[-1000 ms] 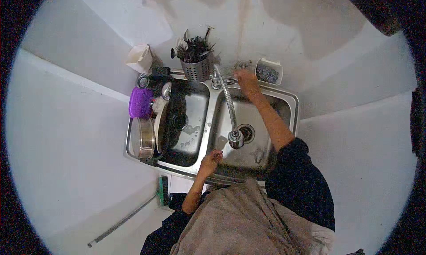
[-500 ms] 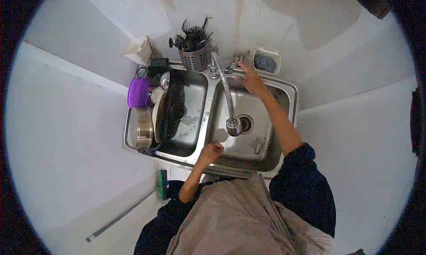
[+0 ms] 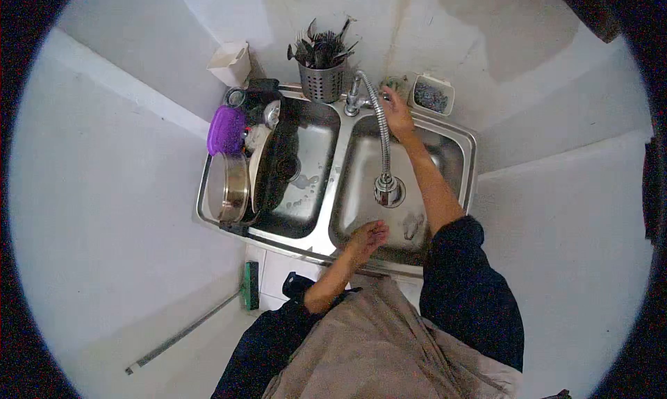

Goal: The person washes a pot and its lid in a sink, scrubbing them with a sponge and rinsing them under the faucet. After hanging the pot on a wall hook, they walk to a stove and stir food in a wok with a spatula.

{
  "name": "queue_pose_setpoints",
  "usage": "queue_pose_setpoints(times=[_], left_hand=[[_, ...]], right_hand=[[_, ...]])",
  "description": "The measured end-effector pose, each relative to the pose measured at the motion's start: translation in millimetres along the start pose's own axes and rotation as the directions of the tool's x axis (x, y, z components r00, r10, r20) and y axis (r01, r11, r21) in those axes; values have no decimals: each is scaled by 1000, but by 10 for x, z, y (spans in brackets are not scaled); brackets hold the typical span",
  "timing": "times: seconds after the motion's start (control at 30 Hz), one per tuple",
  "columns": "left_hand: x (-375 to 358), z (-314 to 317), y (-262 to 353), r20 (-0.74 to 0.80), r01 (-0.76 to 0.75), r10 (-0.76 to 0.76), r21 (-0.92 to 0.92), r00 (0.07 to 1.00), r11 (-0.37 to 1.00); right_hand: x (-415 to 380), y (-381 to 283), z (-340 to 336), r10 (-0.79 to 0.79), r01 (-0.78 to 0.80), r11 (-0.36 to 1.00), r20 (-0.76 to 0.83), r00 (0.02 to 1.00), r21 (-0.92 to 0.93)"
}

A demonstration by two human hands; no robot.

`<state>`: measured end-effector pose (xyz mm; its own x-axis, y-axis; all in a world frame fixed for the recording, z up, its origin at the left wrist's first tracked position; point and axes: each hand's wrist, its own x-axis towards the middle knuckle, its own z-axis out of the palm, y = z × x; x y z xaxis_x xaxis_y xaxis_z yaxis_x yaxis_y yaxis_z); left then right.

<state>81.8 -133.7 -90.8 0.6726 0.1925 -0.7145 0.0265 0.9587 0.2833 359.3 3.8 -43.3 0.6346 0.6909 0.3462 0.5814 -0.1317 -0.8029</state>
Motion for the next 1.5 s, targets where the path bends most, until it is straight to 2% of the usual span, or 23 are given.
queue_pose_setpoints(times=[0.03, 0.2, 0.23, 0.3, 0.37, 0.4, 0.43, 0.5, 0.63, 0.73, 0.77, 0.8, 0.87, 0.9, 0.93, 1.03, 1.07, 1.1, 1.17, 1.2, 1.3, 1.4, 1.5], left_hand=[[13, -10, -19, 6, -7, 7, -40, 1000, 999], [539, -334, -408, 178, -228, 248, -129, 952, 965], [620, -369, -440, 213, -163, 214, -232, 953, 959], [713, -381, -458, 294, -15, 151, -418, 944, 908], [607, -200, -438, -86, -65, 45, -254, 995, 965], [561, -114, -456, -277, -61, 13, -162, 961, 985], [722, -170, -600, -227, -114, 45, -298, 973, 948], [1197, -399, -946, -137, -187, 132, -558, 982, 809], [246, 83, -335, -167, -203, 142, -445, 976, 872], [349, -124, -178, -67, -342, 347, -425, 935, 838], [302, -158, 20, -59, -401, 410, -377, 910, 835], [237, -148, 228, -48, -459, 471, -328, 881, 826], [61, 29, 658, -108, -405, 405, -469, 908, 784], [8, 62, 753, -132, -377, 366, -538, 921, 754], [120, -76, 692, -54, -396, 432, -514, 900, 761], [82, -133, 449, -270, -357, 253, -472, 929, 806], [48, -178, 346, -245, -314, 224, -442, 943, 840], [2, -236, 236, -222, -271, 193, -408, 956, 872], [-36, -370, 66, -184, -216, 156, -375, 970, 902], [-15, -448, 1, -165, -205, 153, -376, 974, 904], [7, -647, -139, -153, -249, 205, -379, 967, 891], [-80, -717, -90, -219, -284, 219, -332, 951, 900], [-176, -828, -8, -225, -294, 231, -309, 947, 904]], right_hand=[[38, 53, 16, 126, -135, 990, 146, 981, 50], [-529, 343, 119, 8, 16, 996, 278, 961, -86], [-1046, 327, 59, 178, -196, 979, 215, 960, 64], [-2073, 250, -41, 516, -537, 754, 165, 840, 379], [-2401, 243, 43, 775, -690, 335, 228, 589, 642], [-2831, 416, 72, 732, -764, 604, 222, 644, 227], [-3119, 557, 80, 685, -642, 729, 252, 684, -240], [-3200, 516, 30, 677, -718, 694, 290, 677, 56], [-3268, 308, 159, 618, -682, 412, 364, 697, 605], [-2687, -519, 182, 602, -536, 798, 334, 725, -275], [-2651, -348, 408, 345, -398, 911, 328, 879, 107], [-2613, -173, 632, 87, -178, 867, 210, 974, 466], [-2195, -592, 753, 564, -427, 210, 248, 788, 879], [-2096, -740, 767, 703, -346, -197, 378, 603, 917], [-2108, -780, 748, 694, -345, -157, 352, 628, 925], [-2590, -539, 600, 669, -196, -103, 214, 712, 975], [-2783, -361, 515, 695, -510, 360, 140, 705, 781], [-2933, -228, 415, 685, -667, 678, 65, 726, 308], [-3061, -188, 260, 810, -394, 201, 74, 581, 897], [-3079, -187, 222, 848, -113, -87, 133, 513, 990], [-3009, -271, 183, 825, -271, 19, 138, 548, 962], [-2922, 7, 439, 479, -515, 803, 188, 857, 302], [-2468, -802, 645, 417, -624, 464, 467, 780, 628]])
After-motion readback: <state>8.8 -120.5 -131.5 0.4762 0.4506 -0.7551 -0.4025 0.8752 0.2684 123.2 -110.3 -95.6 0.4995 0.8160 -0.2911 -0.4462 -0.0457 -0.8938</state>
